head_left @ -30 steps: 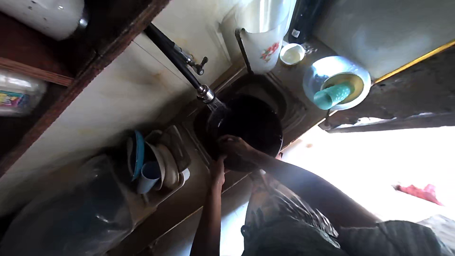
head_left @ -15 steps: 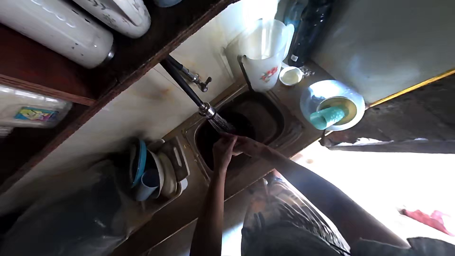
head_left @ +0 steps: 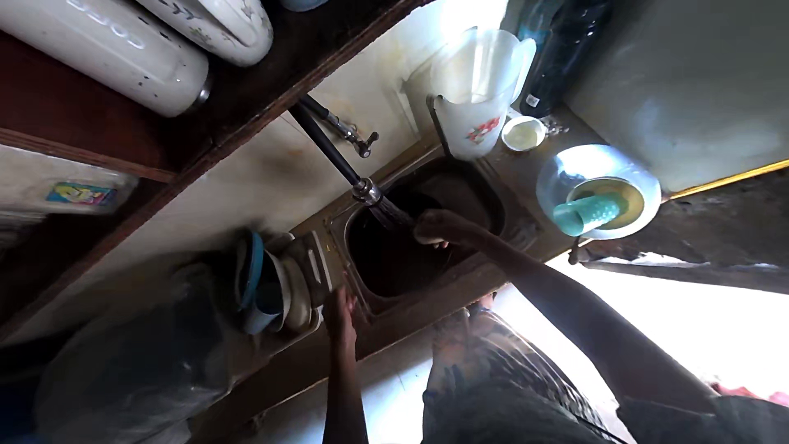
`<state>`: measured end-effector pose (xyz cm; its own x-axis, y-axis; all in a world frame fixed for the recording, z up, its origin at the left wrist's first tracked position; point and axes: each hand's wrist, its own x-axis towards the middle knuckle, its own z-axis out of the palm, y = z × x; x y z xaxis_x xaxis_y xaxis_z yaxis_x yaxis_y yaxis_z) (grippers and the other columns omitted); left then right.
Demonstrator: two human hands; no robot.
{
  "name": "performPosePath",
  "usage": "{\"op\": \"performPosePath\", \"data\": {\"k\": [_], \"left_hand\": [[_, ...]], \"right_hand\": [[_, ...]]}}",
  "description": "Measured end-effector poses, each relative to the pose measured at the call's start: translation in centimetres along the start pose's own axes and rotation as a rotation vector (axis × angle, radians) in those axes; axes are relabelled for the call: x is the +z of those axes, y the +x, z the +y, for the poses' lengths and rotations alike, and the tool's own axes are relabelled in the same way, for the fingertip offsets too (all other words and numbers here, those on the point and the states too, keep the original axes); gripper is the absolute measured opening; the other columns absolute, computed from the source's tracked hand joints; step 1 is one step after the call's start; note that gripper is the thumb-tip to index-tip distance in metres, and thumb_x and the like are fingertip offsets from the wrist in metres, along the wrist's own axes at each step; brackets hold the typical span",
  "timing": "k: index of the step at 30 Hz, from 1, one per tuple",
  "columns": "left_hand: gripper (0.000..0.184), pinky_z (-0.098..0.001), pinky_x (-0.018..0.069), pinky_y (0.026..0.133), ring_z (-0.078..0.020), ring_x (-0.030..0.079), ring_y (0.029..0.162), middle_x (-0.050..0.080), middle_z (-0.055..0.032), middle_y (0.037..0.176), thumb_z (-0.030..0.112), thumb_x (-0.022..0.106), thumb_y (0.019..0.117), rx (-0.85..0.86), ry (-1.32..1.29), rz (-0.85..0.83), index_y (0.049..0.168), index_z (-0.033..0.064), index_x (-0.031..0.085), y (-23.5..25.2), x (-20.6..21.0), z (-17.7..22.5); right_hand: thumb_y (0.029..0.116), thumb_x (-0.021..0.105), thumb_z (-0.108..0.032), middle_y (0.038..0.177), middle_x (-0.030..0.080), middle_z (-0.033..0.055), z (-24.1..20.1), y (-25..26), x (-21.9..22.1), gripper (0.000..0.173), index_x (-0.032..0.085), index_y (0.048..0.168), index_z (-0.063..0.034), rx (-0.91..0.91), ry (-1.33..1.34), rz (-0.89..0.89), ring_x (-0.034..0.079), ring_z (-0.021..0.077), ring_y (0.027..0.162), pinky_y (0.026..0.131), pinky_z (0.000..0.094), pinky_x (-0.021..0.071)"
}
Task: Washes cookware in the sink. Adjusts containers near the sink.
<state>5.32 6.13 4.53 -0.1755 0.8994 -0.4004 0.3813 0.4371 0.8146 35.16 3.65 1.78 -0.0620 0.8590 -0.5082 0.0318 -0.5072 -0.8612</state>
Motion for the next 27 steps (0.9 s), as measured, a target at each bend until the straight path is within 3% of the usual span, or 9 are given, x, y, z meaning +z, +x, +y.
{"op": "performPosePath", "data": {"k": [2, 5, 9, 13, 15, 18, 21, 24, 27], "left_hand": [[0.026, -0.0317, 0.0518, 0.073, -0.0178, 0.059, 0.079, 0.063, -0.0177, 0.098, 0.012, 0.053, 0.1052, -0.180, 0.110, -0.028, 0.117, -0.0102, 0.059, -0.3, -0.3, -3.9], [0.044, -0.0419, 0.0522, 0.090, -0.0306, 0.061, 0.108, 0.055, -0.0263, 0.133, 0.023, 0.050, 0.1076, -0.444, 0.100, -0.262, 0.141, -0.0051, 0.046, 0.6, 3.6, -7.7], [0.045, -0.0360, 0.0557, 0.080, -0.0263, 0.064, 0.094, 0.059, -0.0254, 0.121, 0.022, 0.058, 0.1040, -0.506, 0.053, -0.178, 0.137, -0.0074, 0.048, 1.8, 9.9, -7.6], [0.061, -0.0443, 0.0566, 0.080, -0.0368, 0.060, 0.102, 0.043, -0.0330, 0.140, 0.010, 0.055, 0.1048, -0.302, -0.070, -0.015, 0.155, -0.0029, 0.022, 0.1, 12.5, -4.8], [0.056, -0.0444, 0.0577, 0.077, -0.0331, 0.065, 0.096, 0.051, -0.0308, 0.132, 0.020, 0.054, 0.1074, -0.105, 0.132, 0.063, 0.152, -0.0033, 0.029, -0.7, 12.0, -3.0], [0.063, -0.0518, 0.0392, 0.114, -0.0388, 0.045, 0.139, 0.039, -0.0296, 0.154, 0.018, 0.054, 0.1053, 0.111, 0.303, 0.088, 0.158, -0.0034, 0.025, -0.9, 8.0, -1.4], [0.049, -0.0506, 0.0452, 0.104, -0.0347, 0.055, 0.125, 0.054, -0.0284, 0.138, 0.010, 0.057, 0.1014, 0.121, 0.170, 0.078, 0.145, -0.0073, 0.045, -1.1, 3.9, -0.3], [0.052, -0.0457, 0.0442, 0.108, -0.0303, 0.053, 0.130, 0.052, -0.0259, 0.143, 0.007, 0.056, 0.1003, 0.129, 0.094, 0.022, 0.149, -0.0059, 0.043, -1.5, 3.6, -0.5], [0.052, -0.0427, 0.0409, 0.113, -0.0305, 0.052, 0.134, 0.052, -0.0262, 0.146, 0.009, 0.057, 0.1020, 0.244, 0.133, 0.037, 0.149, -0.0065, 0.042, -0.9, 5.2, 0.3]], "right_hand": [[0.1047, 0.059, -0.033, 0.102, 0.070, 0.0191, 0.6, 0.8, -1.0, 0.039, 0.061, 0.127, -0.0005, 0.079, 0.015, 0.171, 0.068, 0.0272, 0.081, 0.075, 0.0460, 0.0563], [0.1049, 0.060, -0.025, 0.131, 0.063, 0.0242, -0.2, 0.5, -1.1, 0.044, 0.053, 0.142, -0.0029, 0.133, 0.068, 0.150, 0.067, 0.0362, 0.112, 0.097, 0.0536, 0.0547], [0.1085, 0.053, -0.029, 0.135, 0.064, 0.0211, 2.3, 2.5, 0.2, 0.040, 0.059, 0.143, -0.0100, 0.043, -0.052, 0.061, 0.063, 0.0357, 0.123, 0.107, 0.0558, 0.0470], [0.1098, 0.043, -0.017, 0.147, 0.056, 0.0206, 5.0, 5.2, 5.3, 0.045, 0.046, 0.155, -0.0129, -0.030, -0.400, -0.153, 0.056, 0.0379, 0.132, 0.110, 0.0587, 0.0422], [0.1118, 0.039, -0.023, 0.148, 0.054, 0.0228, 5.1, 4.8, 8.6, 0.044, 0.048, 0.151, -0.0073, -0.073, -0.343, -0.254, 0.052, 0.0385, 0.137, 0.115, 0.0592, 0.0375], [0.1121, 0.028, -0.048, 0.142, 0.055, 0.0294, 3.1, 0.6, 8.9, 0.066, 0.055, 0.141, 0.0048, 0.079, -0.332, -0.394, 0.052, 0.0422, 0.135, 0.114, 0.0621, 0.0352], [0.1106, 0.042, -0.039, 0.140, 0.054, 0.0340, 4.5, -1.1, 4.7, 0.057, 0.054, 0.138, 0.0099, 0.150, -0.787, -0.497, 0.050, 0.0497, 0.134, 0.112, 0.0663, 0.0348], [0.0997, 0.065, -0.029, 0.136, 0.057, 0.0313, 8.0, 1.9, 4.1, 0.049, 0.059, 0.135, 0.0036, 0.043, -1.011, -0.385, 0.051, 0.0512, 0.130, 0.107, 0.0712, 0.0360], [0.0970, 0.067, -0.015, 0.150, 0.049, 0.0274, 11.3, 4.0, 9.5, 0.053, 0.052, 0.146, -0.0017, -0.134, -0.702, -0.241, 0.043, 0.0477, 0.141, 0.115, 0.0680, 0.0324]]}}
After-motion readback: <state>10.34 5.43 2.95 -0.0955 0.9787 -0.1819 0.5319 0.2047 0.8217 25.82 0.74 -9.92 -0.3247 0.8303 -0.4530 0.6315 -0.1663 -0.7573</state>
